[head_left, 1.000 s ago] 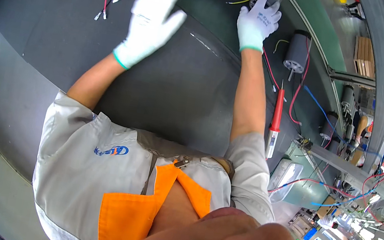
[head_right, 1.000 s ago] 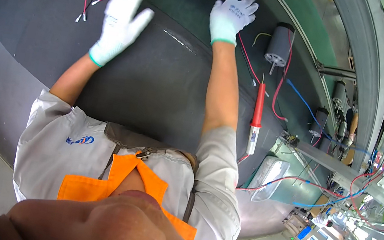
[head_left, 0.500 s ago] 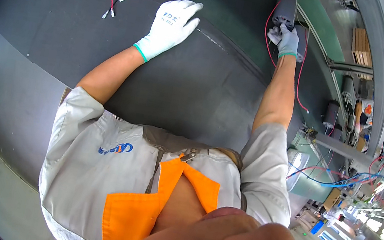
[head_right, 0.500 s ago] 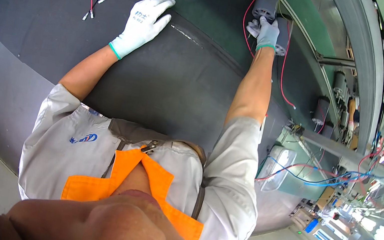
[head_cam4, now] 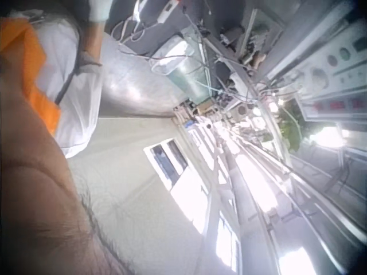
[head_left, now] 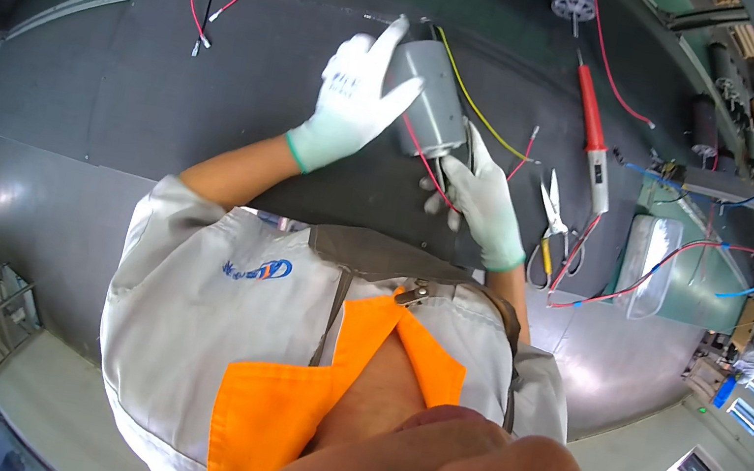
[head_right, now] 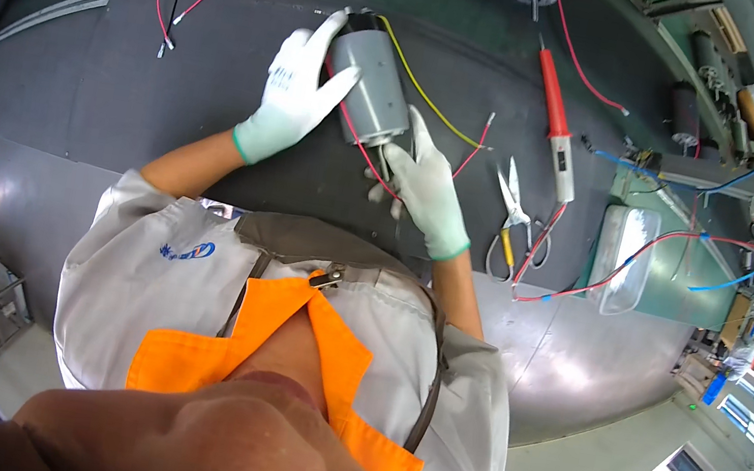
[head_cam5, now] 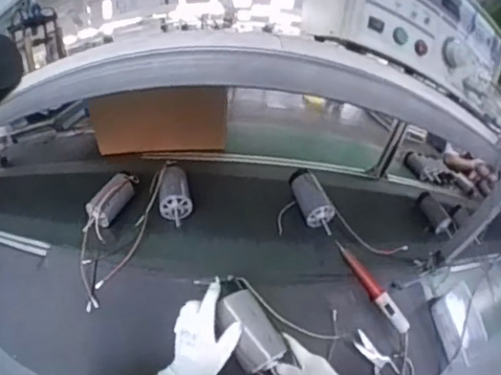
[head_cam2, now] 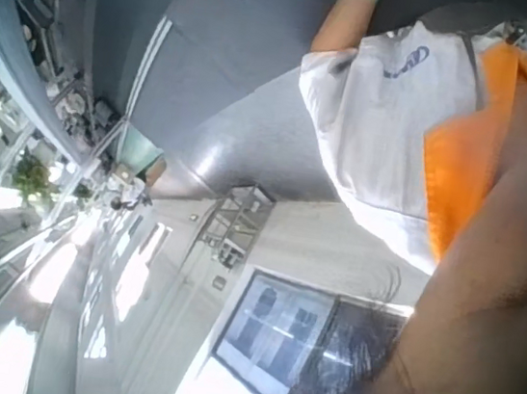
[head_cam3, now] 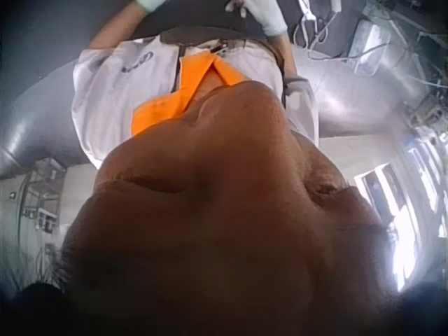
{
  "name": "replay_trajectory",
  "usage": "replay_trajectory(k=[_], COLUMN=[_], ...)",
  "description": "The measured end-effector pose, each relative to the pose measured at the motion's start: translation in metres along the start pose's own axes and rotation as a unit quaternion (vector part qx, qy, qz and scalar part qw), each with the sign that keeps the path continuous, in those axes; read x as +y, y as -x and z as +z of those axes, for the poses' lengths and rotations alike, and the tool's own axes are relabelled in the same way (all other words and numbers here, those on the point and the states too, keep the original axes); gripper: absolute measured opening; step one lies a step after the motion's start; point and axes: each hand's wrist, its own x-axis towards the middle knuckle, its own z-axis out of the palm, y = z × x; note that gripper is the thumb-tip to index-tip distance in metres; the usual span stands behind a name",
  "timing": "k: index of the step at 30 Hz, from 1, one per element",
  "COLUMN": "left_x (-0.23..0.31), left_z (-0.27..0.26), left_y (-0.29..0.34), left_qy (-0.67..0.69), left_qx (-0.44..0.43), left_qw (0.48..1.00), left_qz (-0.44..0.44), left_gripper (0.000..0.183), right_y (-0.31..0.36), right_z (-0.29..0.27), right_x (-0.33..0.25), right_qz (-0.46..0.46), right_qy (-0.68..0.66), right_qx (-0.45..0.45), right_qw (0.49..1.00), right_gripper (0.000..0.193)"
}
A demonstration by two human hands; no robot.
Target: The person assembles small electric motors by hand, stripping wire ends, inserting them into the motor housing, and securing them with pliers. The person repeatedly picks up motors, manipulates the wires, and places the finished units on the workbench.
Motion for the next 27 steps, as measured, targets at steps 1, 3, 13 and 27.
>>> replay_trajectory(k=[1, 3, 13, 27], left_x=[-0.008, -0.014, -0.014, 0.005], left_z=[-0.003, -0.017, -0.051, -0.096], left_y=[0.021, 0.039, 0.027, -0.071], left_qy=[-0.003, 0.005, 0.396, 0.146], left_qx=[0.011, -0.032, -0.223, -0.469], left_qw=[1.000, 0.999, 0.814, 0.761], left_qz=[0.027, 0.005, -0.361, -0.424], left_gripper=[0.072, 0.072, 0.087, 0.063], right_y=[0.010, 0.017, -0.035, -0.050], right_z=[-0.003, -0.016, -0.036, 0.217], right_x=[-0.001, 0.004, 0.009, -0.017], right_qz=[0.023, -0.106, 0.012, -0.540], right_qy=[0.045, 0.071, -0.091, 0.354], right_qx=[-0.014, 0.028, -0.120, -0.083], right_qw=[0.999, 0.991, 0.988, 0.759], right_gripper=[0.055, 0.041, 0.051, 0.026])
